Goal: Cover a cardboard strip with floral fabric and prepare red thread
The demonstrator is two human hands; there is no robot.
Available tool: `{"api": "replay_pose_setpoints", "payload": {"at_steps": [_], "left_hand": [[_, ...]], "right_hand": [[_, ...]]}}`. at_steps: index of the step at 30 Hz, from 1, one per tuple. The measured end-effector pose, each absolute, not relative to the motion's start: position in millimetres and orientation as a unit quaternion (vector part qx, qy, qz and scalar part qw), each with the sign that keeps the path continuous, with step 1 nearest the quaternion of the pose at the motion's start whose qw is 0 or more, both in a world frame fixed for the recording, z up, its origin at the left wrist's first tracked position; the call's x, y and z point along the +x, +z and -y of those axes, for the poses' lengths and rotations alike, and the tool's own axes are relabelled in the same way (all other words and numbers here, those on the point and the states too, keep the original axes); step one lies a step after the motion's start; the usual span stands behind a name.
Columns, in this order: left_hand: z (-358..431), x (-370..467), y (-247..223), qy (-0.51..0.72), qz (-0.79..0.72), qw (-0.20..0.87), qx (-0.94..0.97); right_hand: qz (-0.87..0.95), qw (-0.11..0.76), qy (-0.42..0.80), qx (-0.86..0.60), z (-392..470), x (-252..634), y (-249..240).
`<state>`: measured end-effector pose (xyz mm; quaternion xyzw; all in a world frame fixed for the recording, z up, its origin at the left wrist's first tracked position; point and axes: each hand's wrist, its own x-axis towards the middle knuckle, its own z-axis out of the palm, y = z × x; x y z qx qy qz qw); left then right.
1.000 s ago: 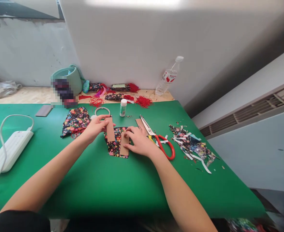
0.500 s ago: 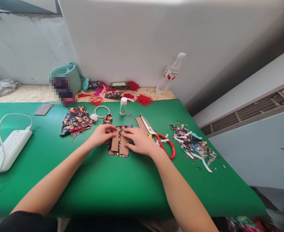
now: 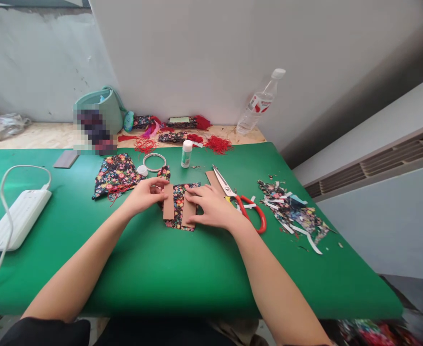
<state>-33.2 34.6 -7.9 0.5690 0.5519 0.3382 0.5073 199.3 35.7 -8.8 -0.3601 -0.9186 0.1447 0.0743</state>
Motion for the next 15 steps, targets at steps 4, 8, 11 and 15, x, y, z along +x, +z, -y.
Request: {"api": "replay_pose_setpoints", "payload": {"at_steps": [4,8,11,15], "left_hand": [[-37.7,-42.2,-3.9,0.360,-0.555,0.484,0.573],[-40.8,-51.5,-3.6,0.364,-0.584,0.457,0.564],[-42.9,-52.9,-6.8,0.370,-0.604,0.439,0.553],[-48.9,-46.4,-17.9,0.385,-0.593,0.428,0.563]], "right_hand": [[0.915,0.075,0.156,-0.364,-36.1,200.1,-9.5],[0.913,0.063,0.170,-0.366,-34.8,203.6,-4.7],[0.914,0.041,0.186,-0.359,-33.0,206.4,3.2],[0.913,0.017,0.197,-0.357,-31.2,208.1,11.1]]}}
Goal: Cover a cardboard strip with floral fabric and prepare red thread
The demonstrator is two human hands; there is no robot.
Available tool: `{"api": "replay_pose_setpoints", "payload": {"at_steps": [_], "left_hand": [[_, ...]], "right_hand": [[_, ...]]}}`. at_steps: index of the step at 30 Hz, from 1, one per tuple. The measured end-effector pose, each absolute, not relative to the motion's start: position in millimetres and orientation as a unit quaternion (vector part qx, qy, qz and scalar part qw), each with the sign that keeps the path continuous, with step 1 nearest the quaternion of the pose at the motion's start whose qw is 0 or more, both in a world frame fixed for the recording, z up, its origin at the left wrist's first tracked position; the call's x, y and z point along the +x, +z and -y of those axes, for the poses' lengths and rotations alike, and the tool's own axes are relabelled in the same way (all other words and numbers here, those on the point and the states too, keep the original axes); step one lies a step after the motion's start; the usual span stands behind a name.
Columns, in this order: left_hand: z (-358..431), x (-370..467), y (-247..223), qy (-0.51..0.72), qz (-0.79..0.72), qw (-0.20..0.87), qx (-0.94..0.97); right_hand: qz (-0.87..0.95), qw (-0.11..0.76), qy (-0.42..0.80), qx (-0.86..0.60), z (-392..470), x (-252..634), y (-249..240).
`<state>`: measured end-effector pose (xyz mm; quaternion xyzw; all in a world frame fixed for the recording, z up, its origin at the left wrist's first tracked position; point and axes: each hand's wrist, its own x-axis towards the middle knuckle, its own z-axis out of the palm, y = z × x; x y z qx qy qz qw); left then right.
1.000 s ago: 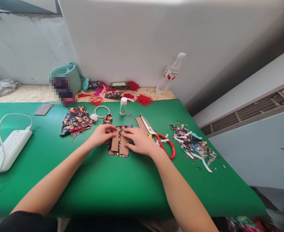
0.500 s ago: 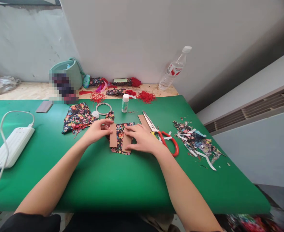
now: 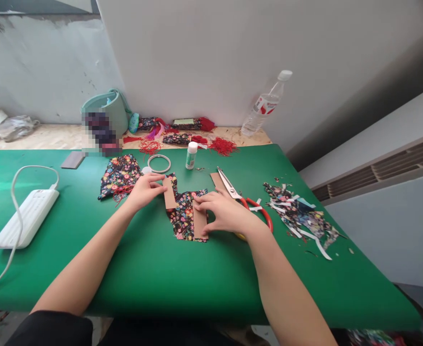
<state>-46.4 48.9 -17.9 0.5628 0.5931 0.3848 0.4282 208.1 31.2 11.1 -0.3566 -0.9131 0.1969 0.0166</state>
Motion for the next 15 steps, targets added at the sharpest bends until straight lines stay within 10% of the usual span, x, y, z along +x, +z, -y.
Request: {"api": "replay_pose_setpoints", "payload": {"at_steps": [15], "left_hand": [[-66.5,-36.9,-37.5,0.361,-0.594,0.329,0.639]], "right_hand": [[0.915,0.013,0.197,-0.351,-31.3,208.2,13.0]]}}
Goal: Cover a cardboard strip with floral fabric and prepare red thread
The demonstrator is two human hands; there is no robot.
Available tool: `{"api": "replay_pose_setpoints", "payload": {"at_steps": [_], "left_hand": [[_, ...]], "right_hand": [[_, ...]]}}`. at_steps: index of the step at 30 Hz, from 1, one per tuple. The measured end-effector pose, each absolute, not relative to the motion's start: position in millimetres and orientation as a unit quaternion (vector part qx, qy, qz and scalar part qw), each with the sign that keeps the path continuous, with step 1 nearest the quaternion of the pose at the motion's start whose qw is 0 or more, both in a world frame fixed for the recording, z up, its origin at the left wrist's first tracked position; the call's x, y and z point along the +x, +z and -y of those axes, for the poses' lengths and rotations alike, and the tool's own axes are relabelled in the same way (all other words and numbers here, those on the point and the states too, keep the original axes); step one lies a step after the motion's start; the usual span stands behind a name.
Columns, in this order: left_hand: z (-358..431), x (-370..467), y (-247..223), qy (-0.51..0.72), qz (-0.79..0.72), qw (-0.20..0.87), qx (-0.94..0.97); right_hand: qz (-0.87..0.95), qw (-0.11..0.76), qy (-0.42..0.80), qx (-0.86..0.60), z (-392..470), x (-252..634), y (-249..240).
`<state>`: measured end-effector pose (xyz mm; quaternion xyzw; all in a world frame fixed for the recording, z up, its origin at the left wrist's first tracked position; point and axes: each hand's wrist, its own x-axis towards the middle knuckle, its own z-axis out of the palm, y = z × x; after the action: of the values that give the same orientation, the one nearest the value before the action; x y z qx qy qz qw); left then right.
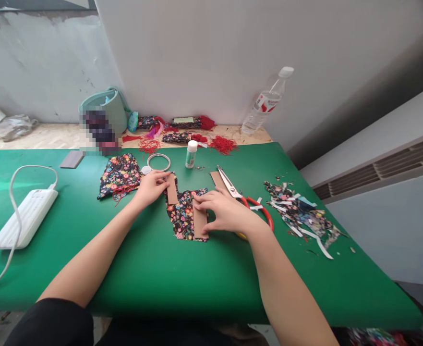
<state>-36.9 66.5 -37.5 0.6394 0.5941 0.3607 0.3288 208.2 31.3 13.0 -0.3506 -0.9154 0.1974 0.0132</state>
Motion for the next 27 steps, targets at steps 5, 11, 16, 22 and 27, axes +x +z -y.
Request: {"api": "replay_pose_setpoints", "payload": {"at_steps": [5,11,16,22,27], "left_hand": [[-63.9,-35.1,-36.3,0.373,-0.620,0.315,0.615],[-62.2,-34.4,-30.6,0.376,-0.619,0.315,0.613],[-63.0,-34.2,-32.0,0.394,-0.603,0.338,0.606],[-61.7,-33.4,-32.9,0.392,-0.610,0.320,0.610],[-59.4,-33.0,-28.0,0.403,-0.607,0.323,0.604]], "right_hand": [[0.917,0.010,0.189,-0.351,-30.8,208.5,12.9],[0.916,0.004,0.191,-0.353,-30.1,208.0,14.6],[0.916,0.004,0.191,-0.354,-30.2,208.1,13.7],[0.915,-0.002,0.197,-0.352,-31.2,207.1,13.3],[0.914,-0.006,0.205,-0.350,-31.1,207.6,15.1]]}}
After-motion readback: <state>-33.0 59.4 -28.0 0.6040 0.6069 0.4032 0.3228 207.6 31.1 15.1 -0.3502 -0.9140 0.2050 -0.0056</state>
